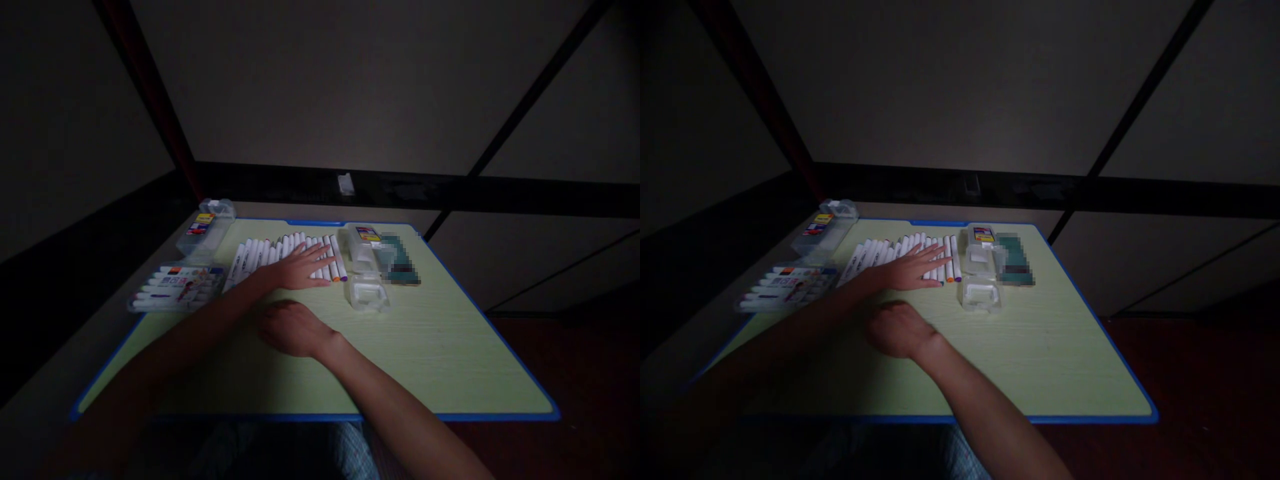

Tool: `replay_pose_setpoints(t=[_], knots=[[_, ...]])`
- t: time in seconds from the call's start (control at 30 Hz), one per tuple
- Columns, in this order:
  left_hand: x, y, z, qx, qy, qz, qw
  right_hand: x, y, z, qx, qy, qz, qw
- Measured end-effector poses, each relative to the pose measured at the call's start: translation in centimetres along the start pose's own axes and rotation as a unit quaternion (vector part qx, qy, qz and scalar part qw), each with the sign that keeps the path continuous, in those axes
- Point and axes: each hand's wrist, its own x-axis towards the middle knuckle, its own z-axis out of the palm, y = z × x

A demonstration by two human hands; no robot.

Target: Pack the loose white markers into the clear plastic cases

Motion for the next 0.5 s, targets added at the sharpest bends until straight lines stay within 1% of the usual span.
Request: replay_pose_setpoints(t=[0.1, 0.2, 0.27, 0.37, 0.5], knots=[[-2.4, -1.9, 0.0, 0.020, 0.018, -0.013, 1.000, -0.1, -0.1, -0.1, -0.007, -0.006, 0.000, 1.000], [-5.4, -3.8, 0.0, 0.032, 0.017, -0.056, 0.998, -0.1, -0.1, -0.3, -0.001, -0.011, 0.000, 1.000], [-7.4, -4.6, -0.1, 0.031, 0.018, -0.084, 0.996, -0.1, -0.2, -0.4, 0.001, -0.013, 0.003, 1.000], [-9.7, -4.7, 0.0, 0.026, 0.024, -0.109, 0.993, -0.2, -0.1, -0.3, 0.005, -0.013, 0.004, 1.000], [-11.2, -3.9, 0.5, 0.026, 0.020, -0.127, 0.991, -0.2, 0.0, -0.1, 0.014, -0.010, 0.007, 1.000]])
